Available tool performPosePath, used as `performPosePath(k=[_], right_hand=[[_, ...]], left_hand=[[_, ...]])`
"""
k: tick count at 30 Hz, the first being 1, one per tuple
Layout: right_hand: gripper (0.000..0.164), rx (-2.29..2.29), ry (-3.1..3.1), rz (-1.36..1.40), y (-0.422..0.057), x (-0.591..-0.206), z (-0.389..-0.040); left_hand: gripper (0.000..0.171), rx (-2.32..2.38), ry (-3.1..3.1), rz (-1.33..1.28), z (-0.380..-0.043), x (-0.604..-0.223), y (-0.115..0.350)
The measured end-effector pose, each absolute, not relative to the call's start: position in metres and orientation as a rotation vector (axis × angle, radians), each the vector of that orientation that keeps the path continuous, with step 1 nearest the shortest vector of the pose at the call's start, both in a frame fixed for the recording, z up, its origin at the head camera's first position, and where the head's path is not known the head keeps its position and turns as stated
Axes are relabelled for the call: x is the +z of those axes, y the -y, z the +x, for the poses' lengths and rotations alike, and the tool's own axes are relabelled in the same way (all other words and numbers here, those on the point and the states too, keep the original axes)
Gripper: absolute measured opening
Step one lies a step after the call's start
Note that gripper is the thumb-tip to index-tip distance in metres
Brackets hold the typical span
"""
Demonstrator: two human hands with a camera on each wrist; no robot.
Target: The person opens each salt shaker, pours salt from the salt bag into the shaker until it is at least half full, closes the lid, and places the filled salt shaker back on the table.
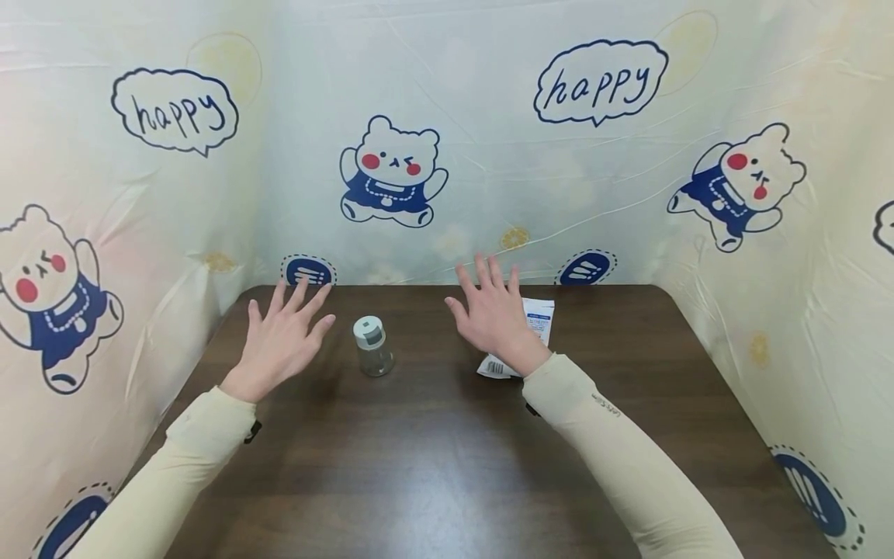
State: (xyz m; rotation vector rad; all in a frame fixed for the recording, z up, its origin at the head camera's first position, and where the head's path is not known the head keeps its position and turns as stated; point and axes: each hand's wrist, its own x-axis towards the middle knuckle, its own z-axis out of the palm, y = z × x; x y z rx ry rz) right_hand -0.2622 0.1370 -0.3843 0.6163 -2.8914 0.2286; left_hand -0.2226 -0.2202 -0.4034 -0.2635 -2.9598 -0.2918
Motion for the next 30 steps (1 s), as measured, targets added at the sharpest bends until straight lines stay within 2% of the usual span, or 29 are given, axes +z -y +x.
performPosePath(k=[19, 30], right_hand=[[0.067, 0.217, 2.892, 0.684, -0.111, -0.39, -0.256], [0.067, 0.235, 2.897, 0.699, -0.1, -0.396, -0.254]], left_hand=[[0.063, -0.393, 2.966, -0.311, -0.218, -0.425, 0.215], [0.07, -0.638, 2.99, -0.329, -0.219, -0.436, 0.209]])
